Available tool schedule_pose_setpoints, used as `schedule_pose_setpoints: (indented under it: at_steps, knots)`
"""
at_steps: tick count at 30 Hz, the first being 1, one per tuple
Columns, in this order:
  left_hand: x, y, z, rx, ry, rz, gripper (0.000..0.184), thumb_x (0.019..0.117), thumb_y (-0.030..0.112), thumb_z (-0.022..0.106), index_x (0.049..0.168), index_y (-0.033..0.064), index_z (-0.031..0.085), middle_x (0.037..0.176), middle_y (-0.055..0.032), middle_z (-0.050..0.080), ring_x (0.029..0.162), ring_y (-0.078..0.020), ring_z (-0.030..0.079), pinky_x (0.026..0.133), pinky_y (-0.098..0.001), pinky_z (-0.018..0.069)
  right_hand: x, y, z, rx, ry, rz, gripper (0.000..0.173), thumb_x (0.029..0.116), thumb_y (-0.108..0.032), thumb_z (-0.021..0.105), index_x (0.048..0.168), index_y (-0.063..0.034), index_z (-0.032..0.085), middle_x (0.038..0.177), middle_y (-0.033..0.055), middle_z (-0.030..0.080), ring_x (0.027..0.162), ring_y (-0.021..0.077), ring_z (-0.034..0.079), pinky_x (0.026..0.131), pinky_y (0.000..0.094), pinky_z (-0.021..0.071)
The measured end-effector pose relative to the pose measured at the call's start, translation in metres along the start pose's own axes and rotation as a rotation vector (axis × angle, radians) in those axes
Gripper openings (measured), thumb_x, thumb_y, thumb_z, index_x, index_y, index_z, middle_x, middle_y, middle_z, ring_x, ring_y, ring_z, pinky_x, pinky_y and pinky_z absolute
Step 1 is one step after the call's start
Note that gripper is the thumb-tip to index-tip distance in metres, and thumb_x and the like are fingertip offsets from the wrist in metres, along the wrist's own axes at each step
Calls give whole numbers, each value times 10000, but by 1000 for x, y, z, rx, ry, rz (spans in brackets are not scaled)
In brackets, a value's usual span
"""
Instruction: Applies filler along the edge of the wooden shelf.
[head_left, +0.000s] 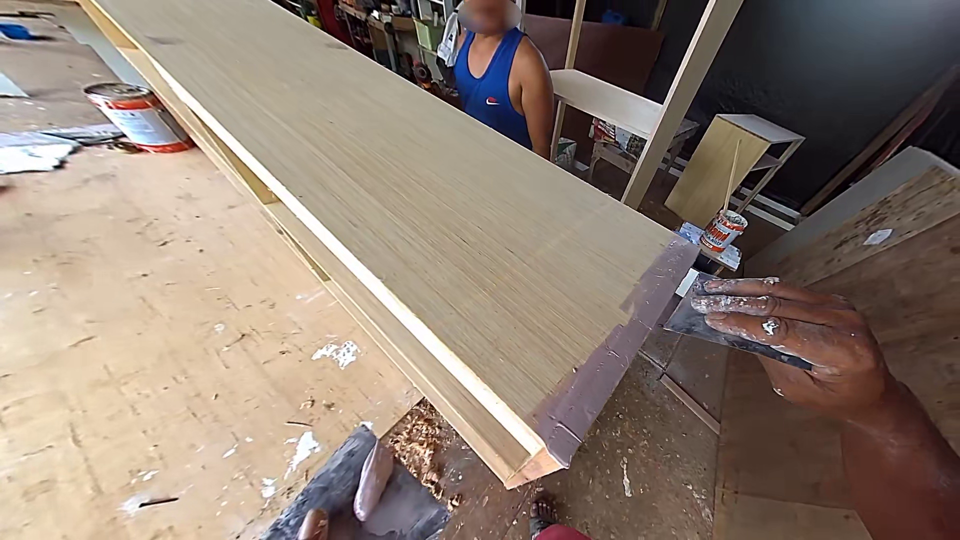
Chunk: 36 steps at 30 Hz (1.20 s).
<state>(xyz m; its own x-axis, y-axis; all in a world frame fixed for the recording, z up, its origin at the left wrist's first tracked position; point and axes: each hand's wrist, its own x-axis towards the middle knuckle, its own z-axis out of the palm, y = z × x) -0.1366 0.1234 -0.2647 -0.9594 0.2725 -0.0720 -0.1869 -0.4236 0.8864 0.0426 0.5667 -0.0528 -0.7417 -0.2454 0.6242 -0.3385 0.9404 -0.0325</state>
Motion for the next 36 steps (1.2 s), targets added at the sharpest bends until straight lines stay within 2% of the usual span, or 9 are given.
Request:
schedule_pose_setpoints:
  at_steps: [2, 7, 11, 16, 18, 21, 28, 32, 36]
  knots:
    - [-1, 9, 15, -26, -16, -34, 265, 1084, 219, 443, 1121, 134, 690, 1043, -20, 765, 986, -117, 730, 912, -328, 604, 7, -7, 8, -22, 24, -11, 231, 977, -54, 577, 1099, -95, 767, 1210, 102, 740, 1257, 265, 642, 1076, 428, 532]
    - [-6, 19, 30, -43, 23, -44, 282, 1080, 179, 415, 1063, 144, 693, 969, 20, 772, 928, -63, 732, 869, -275, 613, 29, -19, 35, -65, 2, -48, 269, 940, -13, 587, 1108, -106, 775, 1233, 79, 737, 1274, 259, 631, 1079, 429, 526]
    - [-4, 7, 5, -8, 2, -3, 226, 1059, 240, 528, 1086, 129, 723, 1019, -42, 760, 952, -149, 736, 863, -358, 616, 23, -21, 36, -55, -31, -40, 282, 950, -16, 578, 1114, -120, 781, 1261, 64, 729, 1297, 257, 616, 1083, 439, 527]
    - [1, -1, -17, -16, -40, 16, 247, 1071, 263, 513, 1140, 127, 708, 1066, -58, 752, 997, -177, 727, 896, -383, 602, 5, -22, 9, 4, -64, -20, 267, 972, -46, 553, 1116, -110, 768, 1205, 80, 746, 1247, 257, 648, 1064, 427, 542]
    - [1, 5, -6, -30, -1, 2, 240, 1068, 237, 508, 1112, 113, 710, 1030, -50, 757, 963, -157, 733, 873, -363, 610, 1, -25, 5, 17, -38, -1, 259, 990, -68, 550, 1131, -121, 761, 1197, 81, 749, 1237, 250, 655, 1057, 419, 548]
    - [-2, 19, 16, -57, 35, -55, 277, 1083, 180, 416, 1073, 128, 688, 968, 15, 770, 914, -68, 734, 853, -282, 619, 8, -34, 14, 6, 29, 2, 252, 996, -59, 556, 1146, -112, 752, 1214, 94, 741, 1256, 255, 644, 1076, 412, 536]
    - [-5, 23, 18, -93, 7, -88, 264, 1080, 175, 421, 1102, 114, 677, 983, -11, 768, 926, -94, 737, 861, -307, 620, 29, -47, 45, -41, -11, -43, 276, 955, -16, 581, 1129, -117, 770, 1244, 69, 734, 1287, 263, 623, 1073, 430, 537]
    - [-9, 28, 17, -72, 61, -83, 269, 1075, 125, 419, 1045, 86, 684, 951, -38, 769, 885, -114, 747, 812, -318, 634, 16, -51, 26, -37, -77, -22, 290, 971, -45, 551, 1149, -136, 761, 1230, 57, 743, 1256, 252, 644, 1055, 434, 543]
    - [-10, 36, 16, -87, 29, -125, 262, 1087, 164, 403, 1132, 109, 655, 974, -10, 766, 898, -99, 740, 832, -310, 627, -5, -62, 9, 15, -88, 11, 278, 1012, -100, 509, 1158, -151, 739, 1202, 59, 750, 1217, 255, 666, 1042, 434, 552]
